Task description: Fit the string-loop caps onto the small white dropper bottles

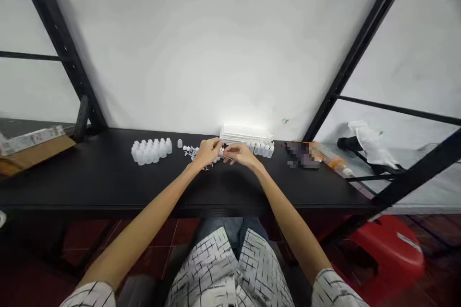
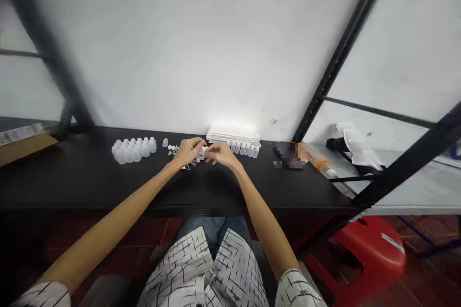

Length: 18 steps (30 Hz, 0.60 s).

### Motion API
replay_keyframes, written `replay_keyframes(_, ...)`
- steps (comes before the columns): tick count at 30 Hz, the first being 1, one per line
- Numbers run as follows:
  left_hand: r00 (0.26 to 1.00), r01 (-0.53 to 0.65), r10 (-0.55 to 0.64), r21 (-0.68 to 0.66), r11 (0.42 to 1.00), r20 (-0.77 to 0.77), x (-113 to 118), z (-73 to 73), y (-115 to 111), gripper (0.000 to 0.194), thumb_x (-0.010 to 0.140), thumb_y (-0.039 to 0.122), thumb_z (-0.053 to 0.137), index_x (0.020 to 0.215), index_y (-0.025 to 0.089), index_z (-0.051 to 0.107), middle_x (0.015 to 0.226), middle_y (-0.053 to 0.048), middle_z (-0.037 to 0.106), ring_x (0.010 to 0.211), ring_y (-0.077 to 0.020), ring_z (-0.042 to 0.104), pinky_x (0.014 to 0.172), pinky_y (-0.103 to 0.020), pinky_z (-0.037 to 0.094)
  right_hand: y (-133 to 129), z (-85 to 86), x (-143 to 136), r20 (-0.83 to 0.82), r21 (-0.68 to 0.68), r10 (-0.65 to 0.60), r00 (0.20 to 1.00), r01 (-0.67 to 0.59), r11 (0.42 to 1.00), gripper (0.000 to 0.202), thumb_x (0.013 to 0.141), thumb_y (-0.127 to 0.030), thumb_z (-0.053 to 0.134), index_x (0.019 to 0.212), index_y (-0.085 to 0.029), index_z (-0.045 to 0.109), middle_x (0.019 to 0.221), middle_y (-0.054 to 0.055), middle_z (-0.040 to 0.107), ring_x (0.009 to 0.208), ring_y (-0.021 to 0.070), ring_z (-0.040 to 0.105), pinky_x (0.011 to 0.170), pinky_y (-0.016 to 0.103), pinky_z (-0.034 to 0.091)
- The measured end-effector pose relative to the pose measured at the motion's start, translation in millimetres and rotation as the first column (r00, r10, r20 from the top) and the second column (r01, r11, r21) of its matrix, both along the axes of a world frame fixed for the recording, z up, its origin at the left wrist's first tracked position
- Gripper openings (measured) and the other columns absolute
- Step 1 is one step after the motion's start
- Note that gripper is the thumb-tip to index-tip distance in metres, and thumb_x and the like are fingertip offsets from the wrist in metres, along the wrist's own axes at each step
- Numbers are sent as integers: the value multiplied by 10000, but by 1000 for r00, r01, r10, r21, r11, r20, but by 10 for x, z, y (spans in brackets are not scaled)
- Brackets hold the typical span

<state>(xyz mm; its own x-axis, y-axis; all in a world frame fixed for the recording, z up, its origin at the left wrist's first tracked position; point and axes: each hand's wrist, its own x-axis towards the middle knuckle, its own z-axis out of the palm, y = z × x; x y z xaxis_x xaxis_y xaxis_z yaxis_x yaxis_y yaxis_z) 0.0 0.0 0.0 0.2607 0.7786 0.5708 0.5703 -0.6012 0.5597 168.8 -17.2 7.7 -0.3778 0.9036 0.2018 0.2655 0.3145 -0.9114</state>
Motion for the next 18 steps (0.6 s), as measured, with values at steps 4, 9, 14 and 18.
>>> replay_keyframes(4,1000,-7,7,6,1000,-4,-8,17,-7,337,896,304,417,806,142,699,648,-20,652,564,-133,518,581,-249,348,-29,7,1,1,11,14,1000,-14,1000,171,741,-298,674,778,-132,660,702,50,682,651,167,698,507,208,516)
replay_keyframes(9,1000,2,-2,9,1000,-10,17,21,-28,331,899,286,411,808,148,698,636,-15,645,557,-134,514,594,-251,361,-46,-1,-6,-20,3,8,1000,-7,1000,152,721,-243,681,822,-134,649,717,48,689,630,153,688,506,205,518)
replay_keyframes(14,1000,28,-28,3,1000,-3,28,22,-24,354,916,295,380,901,148,702,718,-27,679,613,-147,559,630,-251,389,-36,-32,-13,-39,20,20,999,-20,1000,170,724,-254,680,831,-128,642,729,52,683,614,155,685,490,212,516)
replay_keyframes(18,999,30,-29,-31,999,22,28,41,-24,381,920,330,371,917,150,706,763,-31,694,663,-161,583,662,-254,413,-2,-66,-4,-74,78,4,997,2,997,213,728,-287,685,869,-130,655,745,44,673,585,147,676,466,212,505)
